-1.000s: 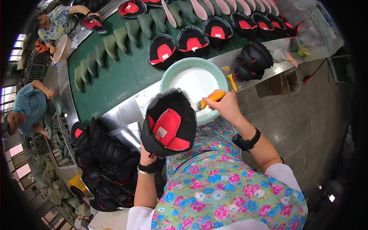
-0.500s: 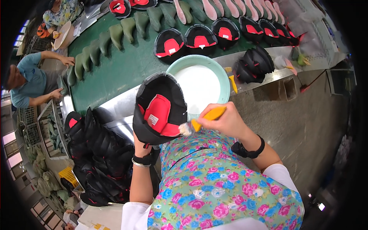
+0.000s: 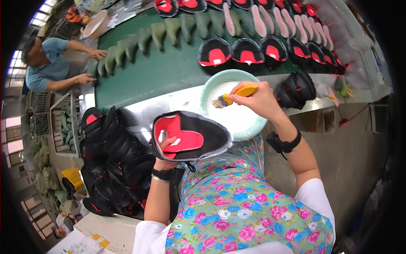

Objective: The recorder uses a brush to apply a white liquid adhesive to the inner edges and base of shoe uppers at a factory conveyor belt.

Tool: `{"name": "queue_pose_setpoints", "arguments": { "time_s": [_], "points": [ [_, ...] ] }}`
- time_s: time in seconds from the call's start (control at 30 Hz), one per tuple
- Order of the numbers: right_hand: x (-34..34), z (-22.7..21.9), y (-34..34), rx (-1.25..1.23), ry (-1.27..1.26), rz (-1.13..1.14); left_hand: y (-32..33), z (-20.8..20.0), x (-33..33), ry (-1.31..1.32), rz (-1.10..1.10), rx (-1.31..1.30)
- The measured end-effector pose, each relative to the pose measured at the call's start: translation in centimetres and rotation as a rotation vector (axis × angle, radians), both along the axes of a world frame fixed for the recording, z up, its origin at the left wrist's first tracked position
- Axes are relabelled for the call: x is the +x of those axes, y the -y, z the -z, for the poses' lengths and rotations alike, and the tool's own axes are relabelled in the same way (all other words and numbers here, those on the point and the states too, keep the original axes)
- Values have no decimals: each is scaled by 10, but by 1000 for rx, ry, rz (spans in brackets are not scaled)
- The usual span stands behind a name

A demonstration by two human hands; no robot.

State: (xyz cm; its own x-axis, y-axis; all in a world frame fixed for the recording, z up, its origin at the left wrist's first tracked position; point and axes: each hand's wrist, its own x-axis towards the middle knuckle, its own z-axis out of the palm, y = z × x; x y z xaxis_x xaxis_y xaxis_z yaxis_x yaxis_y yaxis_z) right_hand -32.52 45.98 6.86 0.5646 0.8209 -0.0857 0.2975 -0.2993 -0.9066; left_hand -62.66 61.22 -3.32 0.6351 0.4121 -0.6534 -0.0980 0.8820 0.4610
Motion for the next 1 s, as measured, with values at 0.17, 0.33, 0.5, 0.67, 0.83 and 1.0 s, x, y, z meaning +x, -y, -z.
{"name": "queue_pose_setpoints", "arguments": {
  "time_s": [0.17,0.33,0.5,0.67,0.83,1.0],
  "points": [
    [-43,-44,-47,343,-169,-571,3,-3,10,44,133,-6],
    [-57,-36,-78,264,-195,-669,14,-10,29,611,225,23],
    [-21,7,-54,56,-220,-361,10,-2,24,335,481,253],
    [-17,23,-3,-93,-388,18,-17,-5,20,-1,375,-42],
    [-11,24,25,26,-400,444,-92,11,23,220,218,-91],
    [-14,36,27,66,-454,545,-169,116,82,54,124,275]
  ]
}}
